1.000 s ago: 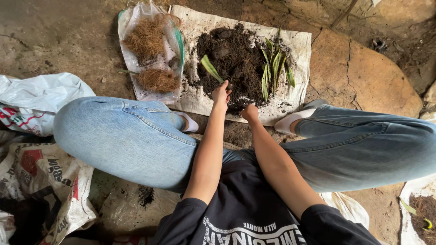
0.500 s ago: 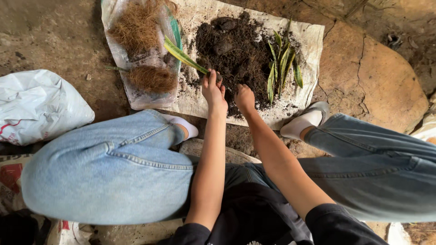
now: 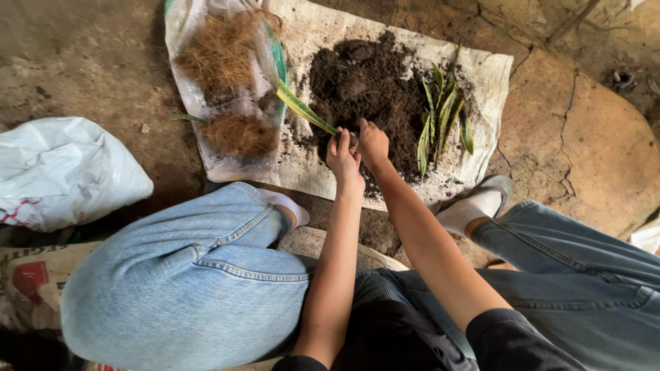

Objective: The person sits on the ground and prepares snake plant cuttings for planting. They mix and pile soil on a cloth, press soil around the base of each leaf cutting by hand, and handle coconut coir fibers beside the soil pile.

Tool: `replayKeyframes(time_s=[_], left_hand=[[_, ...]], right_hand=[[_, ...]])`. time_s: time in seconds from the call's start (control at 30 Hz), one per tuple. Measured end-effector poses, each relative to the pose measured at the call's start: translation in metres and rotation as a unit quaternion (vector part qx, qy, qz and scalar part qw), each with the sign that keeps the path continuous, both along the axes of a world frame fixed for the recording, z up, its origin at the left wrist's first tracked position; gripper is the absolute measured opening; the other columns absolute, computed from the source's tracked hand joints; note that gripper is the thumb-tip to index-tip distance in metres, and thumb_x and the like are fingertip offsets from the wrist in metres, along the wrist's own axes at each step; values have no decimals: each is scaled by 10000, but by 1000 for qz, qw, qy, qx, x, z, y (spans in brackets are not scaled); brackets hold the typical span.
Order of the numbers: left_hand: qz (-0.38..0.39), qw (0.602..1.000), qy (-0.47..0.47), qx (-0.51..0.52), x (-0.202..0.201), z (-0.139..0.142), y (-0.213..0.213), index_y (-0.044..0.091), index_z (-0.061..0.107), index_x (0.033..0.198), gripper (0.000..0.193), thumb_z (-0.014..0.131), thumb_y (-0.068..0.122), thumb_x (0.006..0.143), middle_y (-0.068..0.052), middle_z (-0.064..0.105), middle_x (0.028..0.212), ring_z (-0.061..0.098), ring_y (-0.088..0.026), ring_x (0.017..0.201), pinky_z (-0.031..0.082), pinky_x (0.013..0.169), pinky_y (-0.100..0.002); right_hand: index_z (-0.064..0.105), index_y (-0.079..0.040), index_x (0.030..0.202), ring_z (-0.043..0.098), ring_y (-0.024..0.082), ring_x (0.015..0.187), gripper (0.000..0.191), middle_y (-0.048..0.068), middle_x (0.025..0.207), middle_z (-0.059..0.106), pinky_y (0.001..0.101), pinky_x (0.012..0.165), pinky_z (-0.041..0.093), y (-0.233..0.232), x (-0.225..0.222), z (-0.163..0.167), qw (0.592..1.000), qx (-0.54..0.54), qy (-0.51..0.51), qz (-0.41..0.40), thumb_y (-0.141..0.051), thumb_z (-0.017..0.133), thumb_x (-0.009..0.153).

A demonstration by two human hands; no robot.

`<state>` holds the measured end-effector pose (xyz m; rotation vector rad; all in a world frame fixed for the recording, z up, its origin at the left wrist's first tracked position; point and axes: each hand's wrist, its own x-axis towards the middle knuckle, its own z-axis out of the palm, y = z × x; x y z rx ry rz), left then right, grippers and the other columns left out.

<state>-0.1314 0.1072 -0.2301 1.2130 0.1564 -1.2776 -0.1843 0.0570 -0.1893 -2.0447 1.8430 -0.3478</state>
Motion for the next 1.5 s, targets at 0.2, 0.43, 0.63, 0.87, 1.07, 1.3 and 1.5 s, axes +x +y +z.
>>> replayKeyframes(time_s=[0.2,0.43,0.63,0.87,1.07,1.3,1.5], left_hand=[[-13,999,-5,31,2,-2,0,204,644,1254,336,707,310,942,96,642,938,536,-2,765,361,650,-209],[-31,999,-21,40,6,4,-2,191,661,1233,300,714,300,958,99,614,929,509,-24,771,384,658,-224],[-103,993,-43,45,4,18,-1,208,664,1208,245,683,284,976,65,657,951,523,-39,749,388,636,-222],[-151,987,-44,40,6,22,-8,163,589,1119,158,499,216,1001,33,688,962,625,-72,802,467,651,-258],[-162,978,-111,71,7,30,-7,35,514,1246,348,585,248,981,-123,584,1114,574,-195,875,515,711,-380],[-164,985,-50,29,15,71,3,98,472,1321,460,667,289,951,-76,621,1140,669,-214,971,649,729,-385],[-107,981,142,-82,21,74,0,-15,639,1159,237,608,126,971,-172,718,1006,754,-269,852,674,751,-369]], right_hand=[[688,-73,952,706,371,815,181,163,959,647,480,652,571,-9,2,-3,999,-32,30,22,-246,670,900],[732,-48,993,706,383,789,272,161,907,714,480,670,571,-6,-5,16,998,-2,-57,-22,-267,755,834],[723,15,993,716,266,646,287,168,742,719,389,626,558,-6,-33,27,963,1,-263,-62,-238,707,858],[661,17,935,561,147,669,309,56,760,646,321,621,468,-7,-47,42,895,164,-408,-69,-243,508,1000],[707,-12,960,593,176,676,296,84,764,657,344,638,481,-7,-51,67,929,185,-320,27,-277,574,965],[751,-35,1040,714,200,813,310,100,921,765,364,759,554,-8,-58,93,954,156,-223,130,-276,770,846],[734,-53,1041,712,187,823,300,88,928,761,359,780,566,-10,-56,107,937,220,-211,169,-286,766,855]])
